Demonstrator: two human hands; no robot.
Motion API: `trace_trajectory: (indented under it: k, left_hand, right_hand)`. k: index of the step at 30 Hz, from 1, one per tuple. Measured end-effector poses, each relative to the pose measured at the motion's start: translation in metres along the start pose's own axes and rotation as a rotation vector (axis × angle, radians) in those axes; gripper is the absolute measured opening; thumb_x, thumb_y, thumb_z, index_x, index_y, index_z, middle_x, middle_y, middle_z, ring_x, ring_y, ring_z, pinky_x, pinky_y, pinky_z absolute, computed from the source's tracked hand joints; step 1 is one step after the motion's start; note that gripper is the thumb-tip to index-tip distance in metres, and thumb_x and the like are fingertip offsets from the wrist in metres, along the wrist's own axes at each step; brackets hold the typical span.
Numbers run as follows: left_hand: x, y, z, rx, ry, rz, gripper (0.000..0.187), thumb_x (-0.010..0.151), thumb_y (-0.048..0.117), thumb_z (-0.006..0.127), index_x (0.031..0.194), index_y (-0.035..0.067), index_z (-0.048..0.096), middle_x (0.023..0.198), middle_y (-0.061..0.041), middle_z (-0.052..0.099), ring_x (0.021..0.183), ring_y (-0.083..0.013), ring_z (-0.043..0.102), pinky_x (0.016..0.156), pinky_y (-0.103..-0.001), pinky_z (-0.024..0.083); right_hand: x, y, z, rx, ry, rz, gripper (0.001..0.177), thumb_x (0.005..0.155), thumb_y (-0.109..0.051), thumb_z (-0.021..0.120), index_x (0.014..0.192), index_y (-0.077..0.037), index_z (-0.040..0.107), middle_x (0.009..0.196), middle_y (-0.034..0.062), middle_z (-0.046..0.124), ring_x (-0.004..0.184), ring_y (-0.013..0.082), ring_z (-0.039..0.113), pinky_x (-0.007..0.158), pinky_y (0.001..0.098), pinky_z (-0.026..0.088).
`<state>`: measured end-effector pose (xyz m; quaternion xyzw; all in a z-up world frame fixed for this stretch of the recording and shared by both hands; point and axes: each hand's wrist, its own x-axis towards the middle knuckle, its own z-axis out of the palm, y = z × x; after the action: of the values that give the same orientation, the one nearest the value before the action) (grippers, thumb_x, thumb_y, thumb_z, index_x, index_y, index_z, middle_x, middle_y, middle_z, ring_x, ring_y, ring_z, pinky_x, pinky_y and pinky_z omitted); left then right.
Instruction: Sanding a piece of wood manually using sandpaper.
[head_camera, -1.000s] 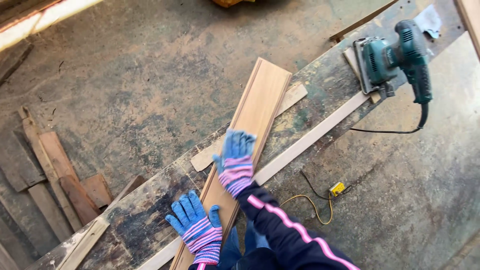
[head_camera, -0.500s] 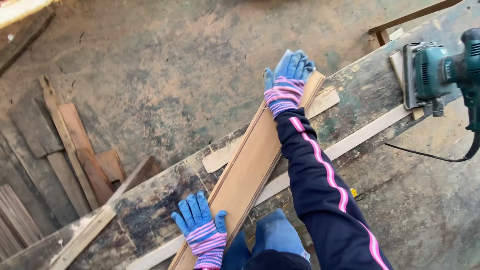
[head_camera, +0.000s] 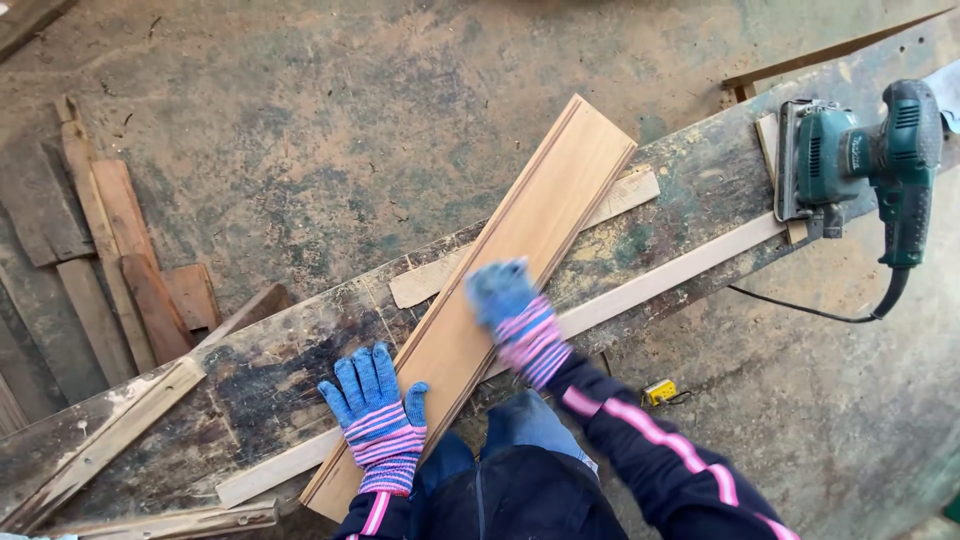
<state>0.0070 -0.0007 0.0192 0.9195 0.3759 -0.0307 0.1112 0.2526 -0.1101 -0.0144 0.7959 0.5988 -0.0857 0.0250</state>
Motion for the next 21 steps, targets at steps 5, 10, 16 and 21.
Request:
trace_trajectory:
  k: [5, 10, 16, 21]
  left_hand:
    - [0.002, 0.0, -0.001, -0.007, -0.051, -0.038, 0.087, 0.085, 0.058, 0.058, 0.154, 0.008, 0.039, 0.16, -0.02, 0.035, 0.152, -0.044, 0.024, 0.124, -0.067, 0.009]
    - [0.001, -0.003, 0.003, -0.038, -0.001, -0.021, 0.086, 0.087, 0.057, 0.058, 0.155, 0.008, 0.039, 0.161, -0.021, 0.035, 0.153, -0.0438, 0.023, 0.125, -0.068, 0.008]
    - [0.002, 0.0, -0.001, -0.018, -0.025, -0.025, 0.086, 0.087, 0.058, 0.057, 0.155, 0.009, 0.039, 0.16, -0.02, 0.036, 0.152, -0.0438, 0.025, 0.125, -0.067, 0.009]
    - [-0.002, -0.002, -0.001, -0.015, -0.017, -0.022, 0.085, 0.089, 0.059, 0.055, 0.156, 0.009, 0.038, 0.16, -0.021, 0.036, 0.151, -0.0442, 0.026, 0.125, -0.067, 0.01]
  right_hand:
    - [0.035, 0.145, 0.013, -0.418, 0.16, 0.166, 0.064, 0.089, -0.02, 0.049, 0.15, -0.002, 0.044, 0.15, 0.0214, 0.047, 0.143, 0.0348, 0.045, 0.125, 0.0491, 0.027]
    - [0.022, 0.05, 0.011, -0.143, -0.028, 0.22, 0.049, 0.103, -0.017, 0.047, 0.148, 0.001, 0.044, 0.142, 0.0252, 0.051, 0.136, 0.0423, 0.049, 0.119, 0.0558, 0.033]
    - [0.011, 0.071, -0.026, -0.205, 0.05, -0.07, 0.052, 0.099, -0.02, 0.047, 0.15, -0.01, 0.042, 0.144, 0.0143, 0.053, 0.139, 0.0303, 0.05, 0.118, 0.0552, 0.038]
    - [0.008, 0.117, 0.011, -0.29, 0.159, 0.162, 0.062, 0.099, -0.023, 0.052, 0.156, -0.003, 0.037, 0.16, 0.0194, 0.039, 0.15, 0.035, 0.037, 0.126, 0.0539, 0.022]
